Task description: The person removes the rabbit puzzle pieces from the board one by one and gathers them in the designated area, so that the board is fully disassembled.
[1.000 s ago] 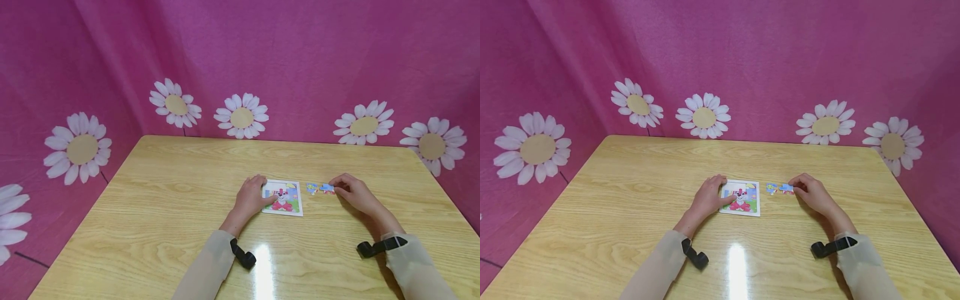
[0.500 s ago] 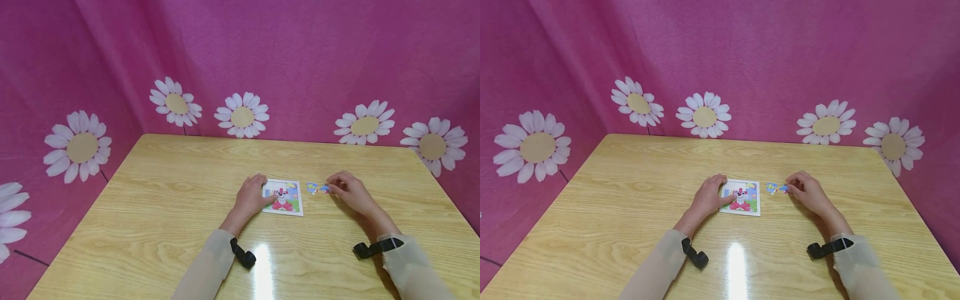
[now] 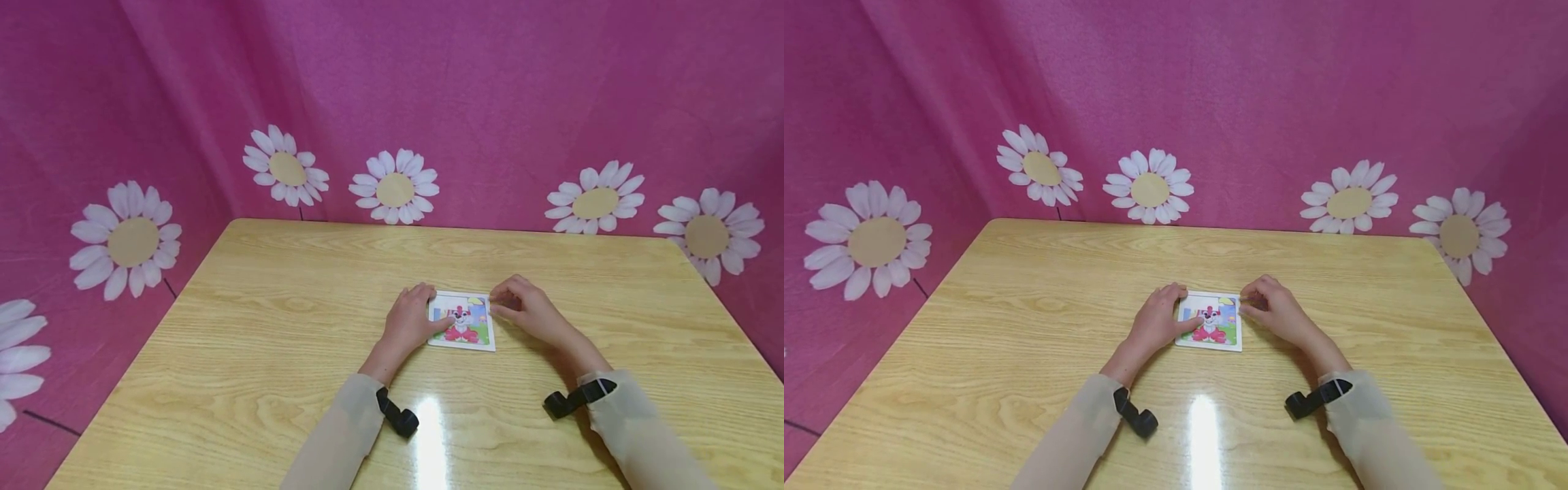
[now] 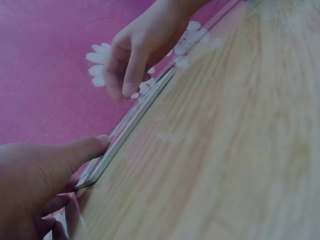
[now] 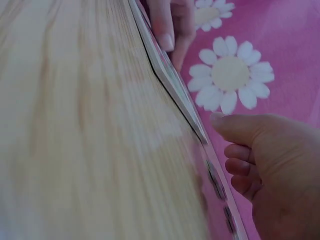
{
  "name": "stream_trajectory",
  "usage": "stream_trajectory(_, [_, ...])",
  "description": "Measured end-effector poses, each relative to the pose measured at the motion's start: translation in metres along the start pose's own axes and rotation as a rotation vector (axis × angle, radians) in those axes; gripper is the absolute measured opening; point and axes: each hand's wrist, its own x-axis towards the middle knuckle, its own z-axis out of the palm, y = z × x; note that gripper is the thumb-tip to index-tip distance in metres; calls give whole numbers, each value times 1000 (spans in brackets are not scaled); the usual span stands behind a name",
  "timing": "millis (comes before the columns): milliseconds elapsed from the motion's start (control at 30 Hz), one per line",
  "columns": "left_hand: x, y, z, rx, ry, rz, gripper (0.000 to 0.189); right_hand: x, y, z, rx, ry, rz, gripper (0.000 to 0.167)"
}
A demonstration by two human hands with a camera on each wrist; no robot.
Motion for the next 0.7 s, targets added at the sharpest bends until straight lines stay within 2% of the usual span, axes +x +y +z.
stream_trajectory(300, [0,1,0,0,-11,-6,61,12,-10,10,-24,-142,59,23])
stream_trajectory(700, [2,0,0,25,-17,18,62,24,-15,6,-43,-229,8,23])
